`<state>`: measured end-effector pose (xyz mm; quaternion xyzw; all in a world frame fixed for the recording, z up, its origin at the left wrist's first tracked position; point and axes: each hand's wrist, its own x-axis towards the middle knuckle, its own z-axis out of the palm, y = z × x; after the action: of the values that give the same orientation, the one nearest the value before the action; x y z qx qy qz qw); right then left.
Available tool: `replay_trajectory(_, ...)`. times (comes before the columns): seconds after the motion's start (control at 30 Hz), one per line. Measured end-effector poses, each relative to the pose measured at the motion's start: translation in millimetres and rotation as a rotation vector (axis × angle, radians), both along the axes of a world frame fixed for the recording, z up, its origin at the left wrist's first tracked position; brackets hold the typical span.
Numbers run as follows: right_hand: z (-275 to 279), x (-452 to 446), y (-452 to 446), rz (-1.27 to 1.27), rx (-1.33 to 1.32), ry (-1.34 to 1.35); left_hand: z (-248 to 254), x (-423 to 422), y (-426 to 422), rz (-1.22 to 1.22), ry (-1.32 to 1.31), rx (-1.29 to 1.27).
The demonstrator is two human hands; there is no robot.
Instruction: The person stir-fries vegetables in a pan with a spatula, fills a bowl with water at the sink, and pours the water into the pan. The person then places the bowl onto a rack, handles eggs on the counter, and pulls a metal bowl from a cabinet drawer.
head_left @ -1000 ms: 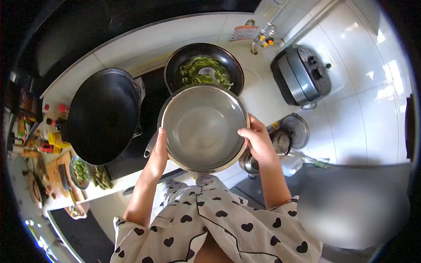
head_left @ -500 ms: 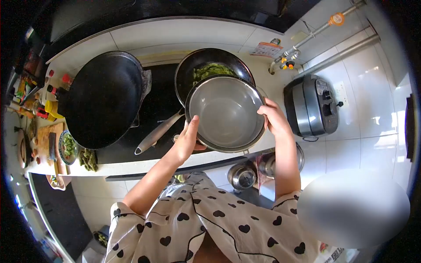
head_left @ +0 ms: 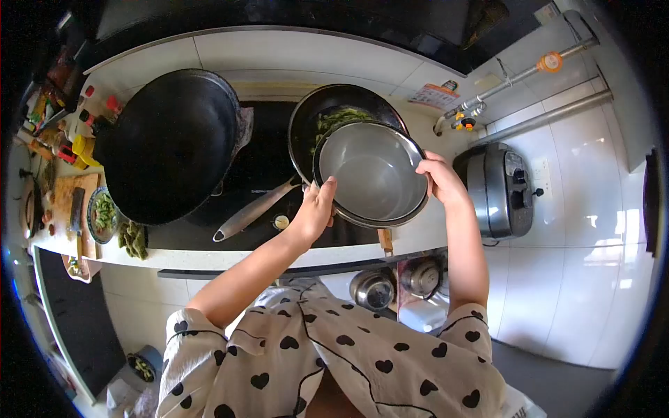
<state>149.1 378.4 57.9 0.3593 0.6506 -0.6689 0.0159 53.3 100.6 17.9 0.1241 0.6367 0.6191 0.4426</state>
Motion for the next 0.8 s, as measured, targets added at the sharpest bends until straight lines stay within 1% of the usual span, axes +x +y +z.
replay_trajectory(0.07, 7, -6, -7, -0.019, 0.033, 0.016, 4, 4, 4, 0.058, -0.082, 0.05)
replay_trajectory(0.17, 9, -9, -3, -0.006, 0.032, -0.048, -1, 6, 6, 0.054, -0.138, 0.073)
replay_trajectory(0.27, 22, -16, -14, 0.001, 0.022, -0.019, 3, 9, 6, 0.082, -0.14, 0.076)
replay_trajectory(0.37, 7, -16, 2, 0.02, 0.024, -0.024, 5, 8, 5, 0.06, -0.162, 0.092)
replay_trajectory(0.47, 6, -17, 7, 0.054, 0.048, -0.035, 6, 12, 7, 0.118, -0.216, 0.097)
replay_trajectory(0.57, 8, -18, 8, 0.056, 0.062, -0.065, 0, 11, 8, 0.126, -0.295, 0.11)
replay_trajectory(0.67, 11, -18, 14, 0.116, 0.045, -0.119, -5, 11, 9, 0.118, -0.311, 0.127)
replay_trajectory(0.8, 9, -19, 20, 0.144, 0.064, -0.116, -3, 10, 9, 0.103, -0.324, 0.097)
